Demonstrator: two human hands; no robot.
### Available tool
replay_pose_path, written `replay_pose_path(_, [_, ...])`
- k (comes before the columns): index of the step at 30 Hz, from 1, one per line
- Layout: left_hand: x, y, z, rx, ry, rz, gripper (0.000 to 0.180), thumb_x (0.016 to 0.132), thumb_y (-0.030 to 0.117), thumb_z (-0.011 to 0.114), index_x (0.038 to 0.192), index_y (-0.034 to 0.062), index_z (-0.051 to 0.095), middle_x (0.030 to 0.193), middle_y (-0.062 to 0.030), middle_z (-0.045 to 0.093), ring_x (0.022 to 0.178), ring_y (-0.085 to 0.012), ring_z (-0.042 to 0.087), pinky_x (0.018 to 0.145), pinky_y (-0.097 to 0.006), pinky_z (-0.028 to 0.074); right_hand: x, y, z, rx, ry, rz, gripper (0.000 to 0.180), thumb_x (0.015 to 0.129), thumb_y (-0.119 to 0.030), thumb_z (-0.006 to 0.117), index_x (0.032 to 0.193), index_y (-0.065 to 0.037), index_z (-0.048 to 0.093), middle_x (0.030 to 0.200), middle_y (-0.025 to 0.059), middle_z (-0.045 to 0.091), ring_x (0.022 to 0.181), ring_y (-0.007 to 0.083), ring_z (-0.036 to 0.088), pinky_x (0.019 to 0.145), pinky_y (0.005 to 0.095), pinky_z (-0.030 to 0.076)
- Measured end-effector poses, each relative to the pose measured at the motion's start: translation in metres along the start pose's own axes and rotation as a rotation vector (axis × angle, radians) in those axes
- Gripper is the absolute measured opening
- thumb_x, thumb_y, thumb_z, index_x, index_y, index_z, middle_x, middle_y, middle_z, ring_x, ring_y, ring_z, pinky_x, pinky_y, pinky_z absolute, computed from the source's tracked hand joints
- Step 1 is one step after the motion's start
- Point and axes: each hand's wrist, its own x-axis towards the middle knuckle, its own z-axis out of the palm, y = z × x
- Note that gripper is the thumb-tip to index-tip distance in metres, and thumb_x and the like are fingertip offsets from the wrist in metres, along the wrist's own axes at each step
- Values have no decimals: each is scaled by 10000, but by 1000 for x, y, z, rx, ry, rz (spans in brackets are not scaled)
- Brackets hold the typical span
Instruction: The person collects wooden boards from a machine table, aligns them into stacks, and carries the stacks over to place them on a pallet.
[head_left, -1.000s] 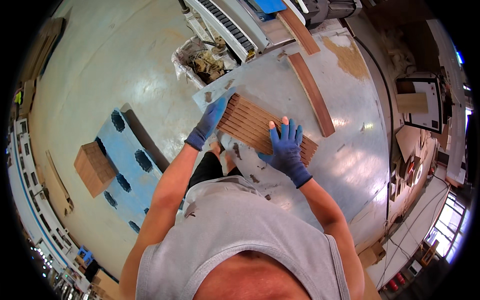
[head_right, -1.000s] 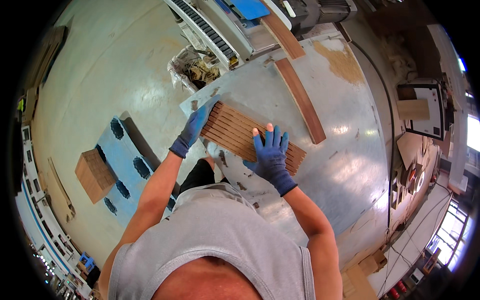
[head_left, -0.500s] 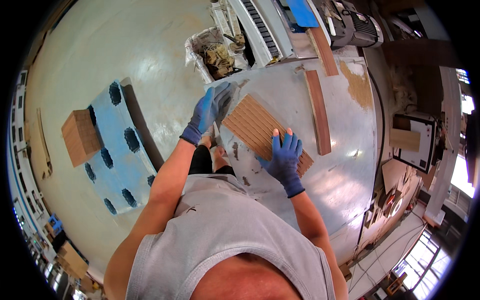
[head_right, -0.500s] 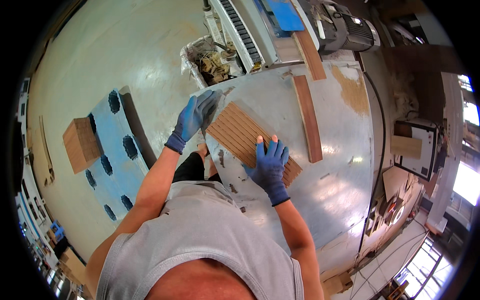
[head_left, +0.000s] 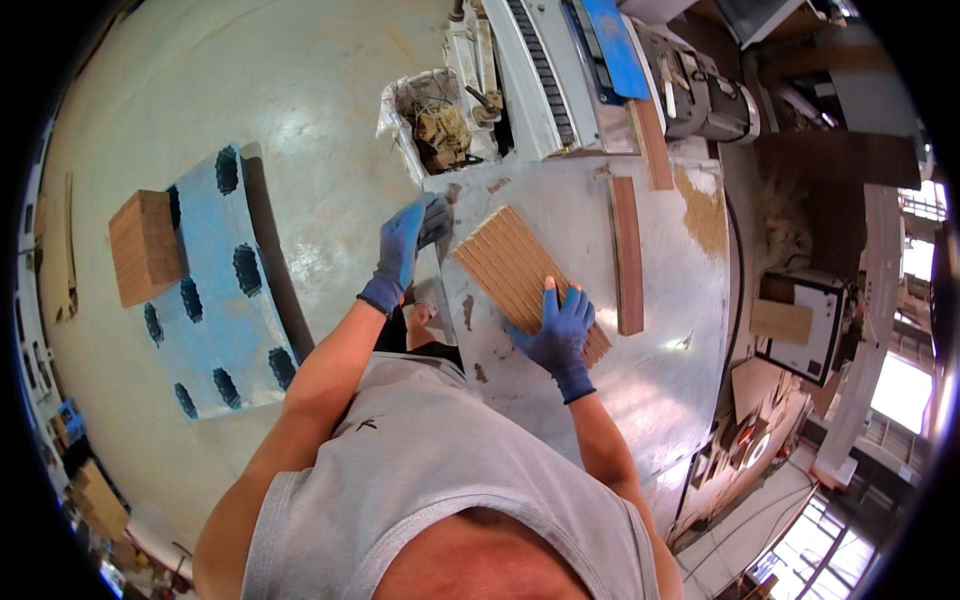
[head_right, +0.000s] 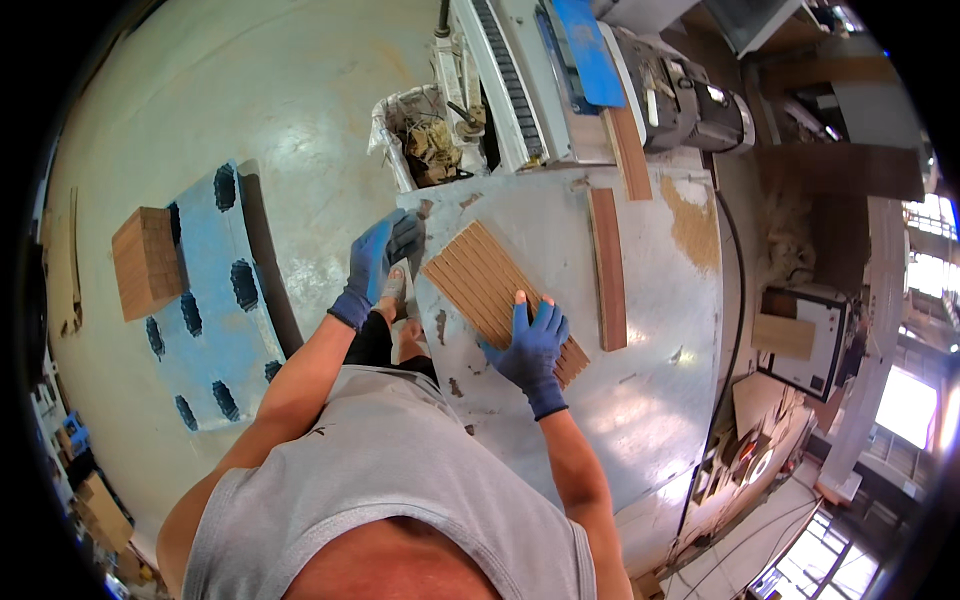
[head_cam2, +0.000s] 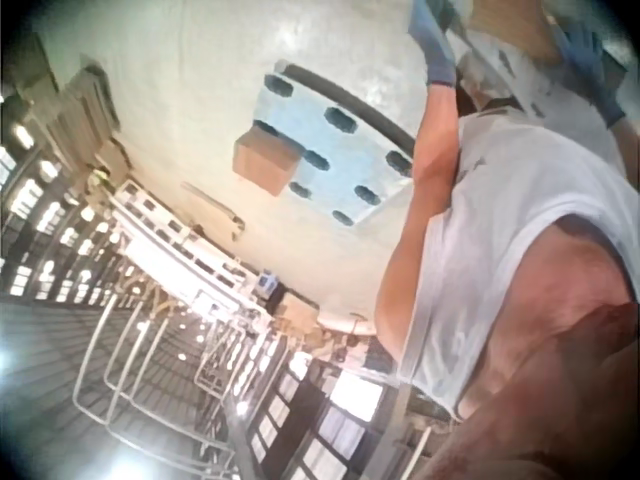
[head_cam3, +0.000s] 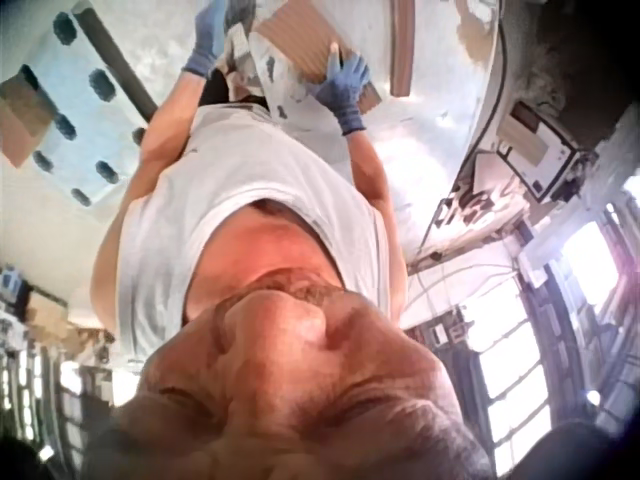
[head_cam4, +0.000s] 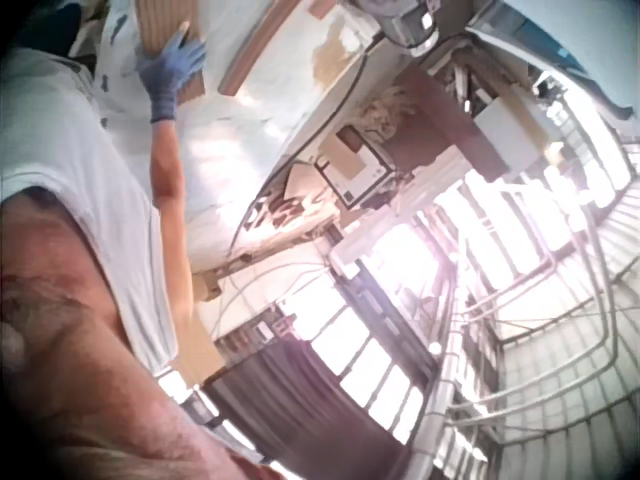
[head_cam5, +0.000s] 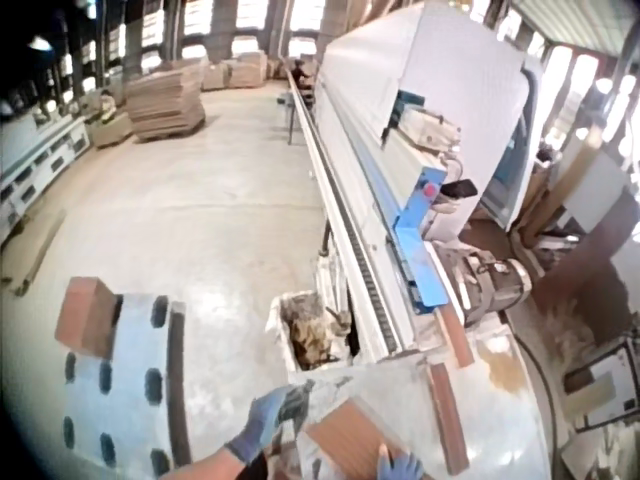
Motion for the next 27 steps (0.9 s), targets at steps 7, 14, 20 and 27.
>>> replay_pose_path(7, [-34, -7, -40, -45, 56, -101, 491, 1056, 302, 522, 1417, -30, 516, 1314, -156, 656, 1139, -244, 672, 994, -392, 541, 13, -20, -3, 150, -118, 107, 971, 649, -388, 858, 1431, 17, 450, 1260, 240, 497, 1116, 407, 515, 944, 513, 426])
replay_pose_path(14, [-39, -3, -60, -12, 9, -234, 504, 1052, 332, 553, 1497, 107, 484, 1382, -47, 621, 1127, -167, 656, 940, -317, 546, 65, -68, -8, 945, -356, 231, 987, 719, -197, 817, 1538, 43, 321, 1426, 186, 493, 1295, 290, 521, 1069, 393, 435])
replay_pose_path(20, [-31, 77, -86, -134, -224, -247, 558, 1065, 320, 525, 1576, 168, 360, 1461, 24, 518, 1284, -125, 544, 1032, -274, 479, 148, -159, -5, 1278, -457, 114, 1093, 718, -227, 838, 1585, 44, 230, 1582, 152, 379, 1429, 249, 411, 1176, 380, 315])
replay_pose_path(27, [-2, 172, -175, -250, -261, 2, 597, 1060, 302, 519, 1577, 71, 330, 1413, -47, 551, 1286, -108, 536, 1049, -265, 462, 261, -298, 14, 1416, -697, 17, 1124, 694, -326, 854, 1580, 32, 262, 1520, 131, 448, 1394, 225, 437, 1168, 378, 331])
